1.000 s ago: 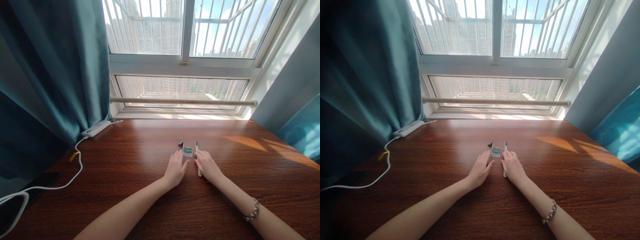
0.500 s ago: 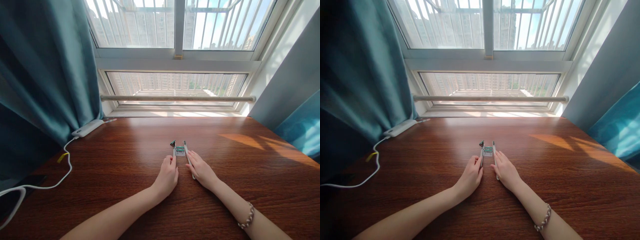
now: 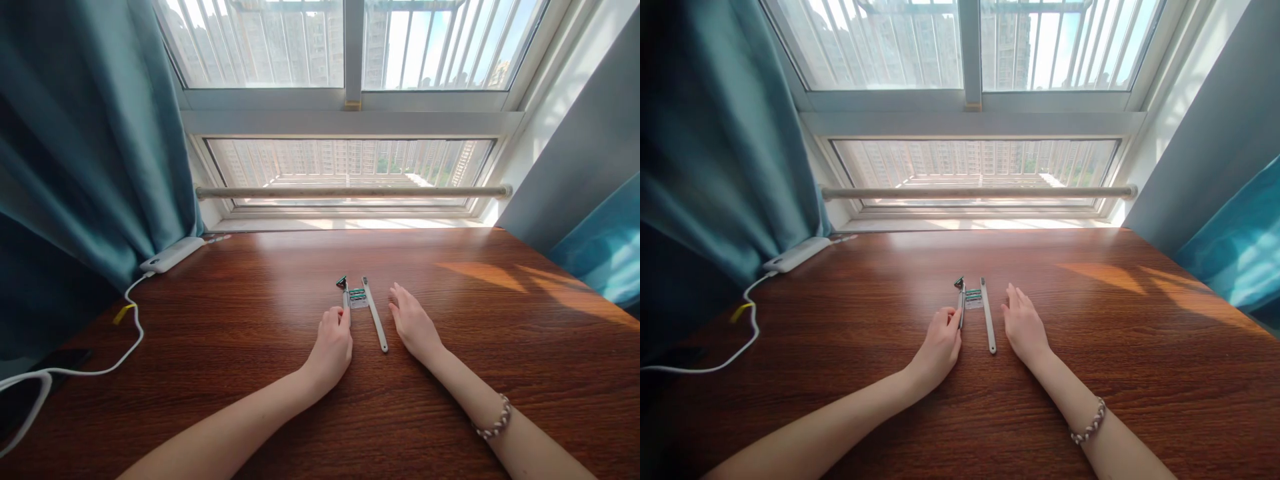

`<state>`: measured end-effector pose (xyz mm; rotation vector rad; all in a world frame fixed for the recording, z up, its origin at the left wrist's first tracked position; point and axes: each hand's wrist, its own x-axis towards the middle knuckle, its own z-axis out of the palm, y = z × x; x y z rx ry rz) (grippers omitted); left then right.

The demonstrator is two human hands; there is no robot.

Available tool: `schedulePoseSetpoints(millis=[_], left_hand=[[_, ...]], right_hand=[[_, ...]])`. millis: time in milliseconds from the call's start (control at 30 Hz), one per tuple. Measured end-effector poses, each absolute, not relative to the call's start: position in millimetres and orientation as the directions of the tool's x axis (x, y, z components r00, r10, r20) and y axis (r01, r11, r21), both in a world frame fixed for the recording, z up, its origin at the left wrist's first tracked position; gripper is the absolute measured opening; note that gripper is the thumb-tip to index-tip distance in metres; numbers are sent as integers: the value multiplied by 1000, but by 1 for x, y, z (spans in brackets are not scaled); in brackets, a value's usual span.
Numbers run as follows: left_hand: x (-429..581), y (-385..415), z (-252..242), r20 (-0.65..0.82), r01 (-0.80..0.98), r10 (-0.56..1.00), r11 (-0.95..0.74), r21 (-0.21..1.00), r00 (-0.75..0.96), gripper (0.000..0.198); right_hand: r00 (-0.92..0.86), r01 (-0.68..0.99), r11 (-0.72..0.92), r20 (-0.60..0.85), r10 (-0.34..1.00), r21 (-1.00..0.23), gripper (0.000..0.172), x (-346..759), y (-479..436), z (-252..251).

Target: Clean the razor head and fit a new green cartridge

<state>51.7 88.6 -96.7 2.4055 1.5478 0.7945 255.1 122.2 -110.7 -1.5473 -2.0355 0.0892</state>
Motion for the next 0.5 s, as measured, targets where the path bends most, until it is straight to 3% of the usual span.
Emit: schedulePoseSetpoints(millis=[300, 433, 500], left_hand=[[51, 88, -98, 326, 800, 895, -427, 422, 306, 35], [51, 86, -97, 378, 794, 869, -463, 395, 319, 37], [50, 83, -94, 458, 750, 809, -550, 369, 368, 40]], right_hand=[[-229, 876, 356, 368, 901, -326, 49, 258, 126, -111], [-61, 774, 298, 404, 913, -558, 47, 254, 114, -86], [-34, 634, 276, 331, 943, -722, 40, 246, 98, -67]])
